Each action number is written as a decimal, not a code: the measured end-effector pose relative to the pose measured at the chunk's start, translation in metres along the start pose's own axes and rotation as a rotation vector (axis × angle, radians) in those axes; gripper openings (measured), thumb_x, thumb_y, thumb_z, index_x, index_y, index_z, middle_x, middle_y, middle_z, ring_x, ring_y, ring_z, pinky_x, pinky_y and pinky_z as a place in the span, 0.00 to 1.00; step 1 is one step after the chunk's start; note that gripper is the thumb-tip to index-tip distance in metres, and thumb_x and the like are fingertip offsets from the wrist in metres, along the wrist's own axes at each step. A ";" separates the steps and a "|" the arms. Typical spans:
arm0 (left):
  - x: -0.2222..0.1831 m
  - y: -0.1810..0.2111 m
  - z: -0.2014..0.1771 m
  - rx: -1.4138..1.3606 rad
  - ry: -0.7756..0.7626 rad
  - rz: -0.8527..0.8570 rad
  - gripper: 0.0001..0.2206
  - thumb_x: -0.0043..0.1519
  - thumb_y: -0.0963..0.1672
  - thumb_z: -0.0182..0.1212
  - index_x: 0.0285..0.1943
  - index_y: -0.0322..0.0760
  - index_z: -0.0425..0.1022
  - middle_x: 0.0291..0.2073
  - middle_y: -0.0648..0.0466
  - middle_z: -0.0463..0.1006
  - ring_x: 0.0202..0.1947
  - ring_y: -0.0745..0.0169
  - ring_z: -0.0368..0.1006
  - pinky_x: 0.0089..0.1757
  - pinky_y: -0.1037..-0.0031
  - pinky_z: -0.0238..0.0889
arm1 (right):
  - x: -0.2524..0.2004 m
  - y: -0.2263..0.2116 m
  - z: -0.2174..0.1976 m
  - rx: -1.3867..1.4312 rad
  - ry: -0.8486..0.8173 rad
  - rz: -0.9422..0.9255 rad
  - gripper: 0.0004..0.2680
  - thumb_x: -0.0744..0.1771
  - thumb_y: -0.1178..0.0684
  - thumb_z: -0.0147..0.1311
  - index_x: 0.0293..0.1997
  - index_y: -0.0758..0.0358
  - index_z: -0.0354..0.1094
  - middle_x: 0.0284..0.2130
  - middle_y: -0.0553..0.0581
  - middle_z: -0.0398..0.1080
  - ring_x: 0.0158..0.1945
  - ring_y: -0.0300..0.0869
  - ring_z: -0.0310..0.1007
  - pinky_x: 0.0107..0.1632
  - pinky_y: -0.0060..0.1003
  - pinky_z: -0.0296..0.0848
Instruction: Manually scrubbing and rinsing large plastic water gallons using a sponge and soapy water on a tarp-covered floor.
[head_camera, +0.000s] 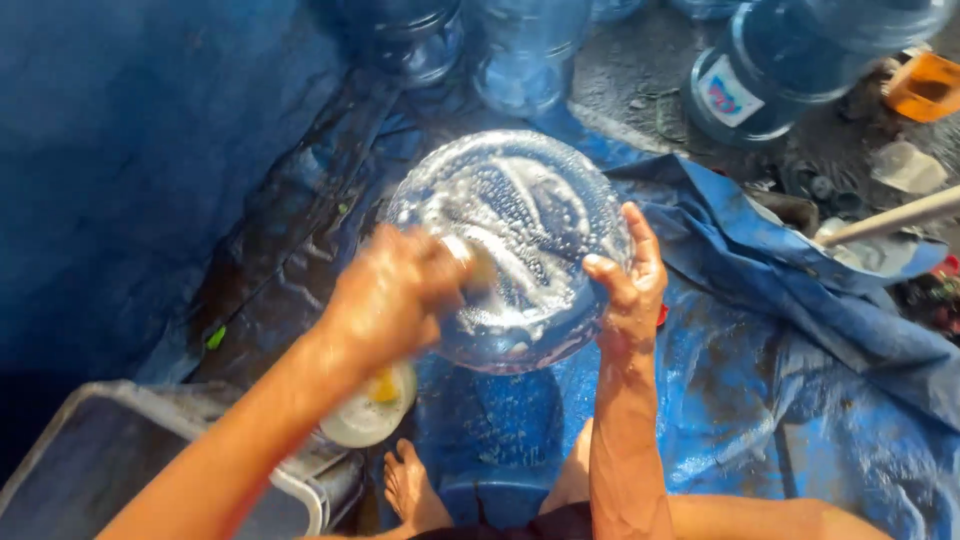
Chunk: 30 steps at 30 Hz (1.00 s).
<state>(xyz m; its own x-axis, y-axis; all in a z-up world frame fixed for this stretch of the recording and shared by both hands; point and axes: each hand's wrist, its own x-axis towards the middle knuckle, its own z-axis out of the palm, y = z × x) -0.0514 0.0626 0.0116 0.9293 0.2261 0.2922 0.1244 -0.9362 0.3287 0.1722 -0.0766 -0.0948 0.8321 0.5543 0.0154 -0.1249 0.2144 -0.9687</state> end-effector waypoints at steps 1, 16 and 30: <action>-0.002 -0.020 0.001 0.229 0.049 -0.113 0.20 0.43 0.40 0.66 0.47 0.44 0.78 0.41 0.47 0.76 0.40 0.36 0.72 0.31 0.56 0.73 | 0.002 -0.001 0.004 0.027 0.010 -0.023 0.31 0.57 0.58 0.63 0.70 0.56 0.62 0.63 0.59 0.66 0.58 0.39 0.70 0.59 0.35 0.77; -0.021 -0.058 0.011 0.232 0.188 -0.031 0.19 0.54 0.42 0.67 0.56 0.46 0.78 0.46 0.50 0.79 0.46 0.40 0.72 0.47 0.58 0.68 | 0.004 -0.006 0.017 0.011 -0.166 -0.050 0.31 0.55 0.58 0.64 0.68 0.60 0.64 0.62 0.61 0.66 0.63 0.42 0.66 0.65 0.39 0.70; -0.051 -0.012 0.023 0.070 0.321 -0.156 0.20 0.58 0.42 0.65 0.62 0.45 0.78 0.52 0.48 0.76 0.49 0.43 0.69 0.52 0.61 0.65 | 0.052 0.010 0.018 0.010 -0.201 -0.063 0.28 0.59 0.59 0.64 0.68 0.62 0.64 0.63 0.63 0.64 0.62 0.43 0.66 0.59 0.38 0.76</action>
<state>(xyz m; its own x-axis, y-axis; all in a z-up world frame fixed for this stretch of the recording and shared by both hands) -0.0920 0.0557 -0.0278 0.7419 0.4306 0.5139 0.2905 -0.8973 0.3325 0.2048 -0.0308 -0.0990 0.7140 0.6887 0.1262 -0.0820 0.2612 -0.9618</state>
